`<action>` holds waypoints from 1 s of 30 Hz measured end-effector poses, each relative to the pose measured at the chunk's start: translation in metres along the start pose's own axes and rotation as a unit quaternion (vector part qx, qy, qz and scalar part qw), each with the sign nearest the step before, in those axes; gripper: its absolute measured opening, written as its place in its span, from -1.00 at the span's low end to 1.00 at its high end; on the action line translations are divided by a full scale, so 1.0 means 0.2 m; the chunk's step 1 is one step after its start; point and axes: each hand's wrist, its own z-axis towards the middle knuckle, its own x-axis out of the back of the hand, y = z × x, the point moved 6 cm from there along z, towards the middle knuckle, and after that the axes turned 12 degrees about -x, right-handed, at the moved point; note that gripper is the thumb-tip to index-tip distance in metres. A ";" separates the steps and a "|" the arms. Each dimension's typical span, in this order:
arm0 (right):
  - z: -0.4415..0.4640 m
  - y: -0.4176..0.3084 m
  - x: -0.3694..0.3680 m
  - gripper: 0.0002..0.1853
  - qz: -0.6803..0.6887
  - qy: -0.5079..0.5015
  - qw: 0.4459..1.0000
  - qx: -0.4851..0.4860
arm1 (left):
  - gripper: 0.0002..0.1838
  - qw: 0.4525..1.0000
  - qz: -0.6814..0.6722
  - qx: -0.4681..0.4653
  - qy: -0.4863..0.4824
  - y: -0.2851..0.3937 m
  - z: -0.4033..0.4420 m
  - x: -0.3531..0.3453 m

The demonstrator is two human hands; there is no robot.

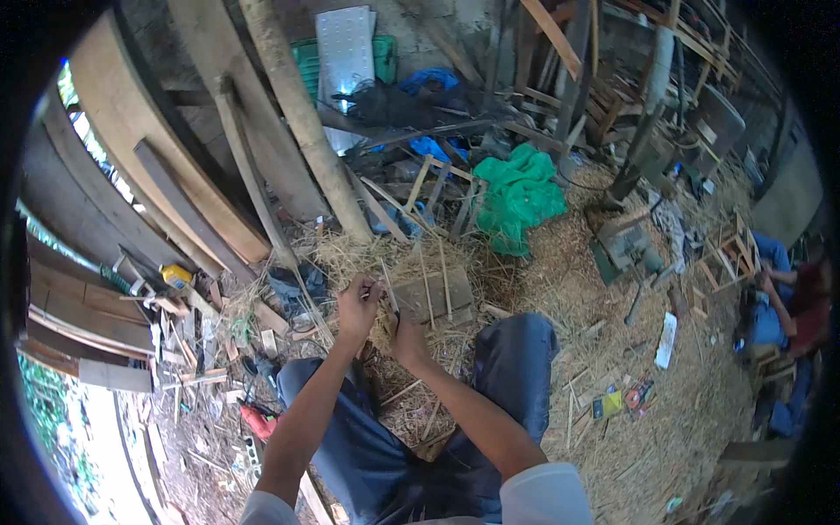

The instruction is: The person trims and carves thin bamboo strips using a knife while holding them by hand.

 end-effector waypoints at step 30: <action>0.05 0.30 -0.07 -0.66 -0.042 -0.077 0.996 -0.014 | -0.91 0.996 -0.028 -0.082 -0.024 0.08 0.01 -0.03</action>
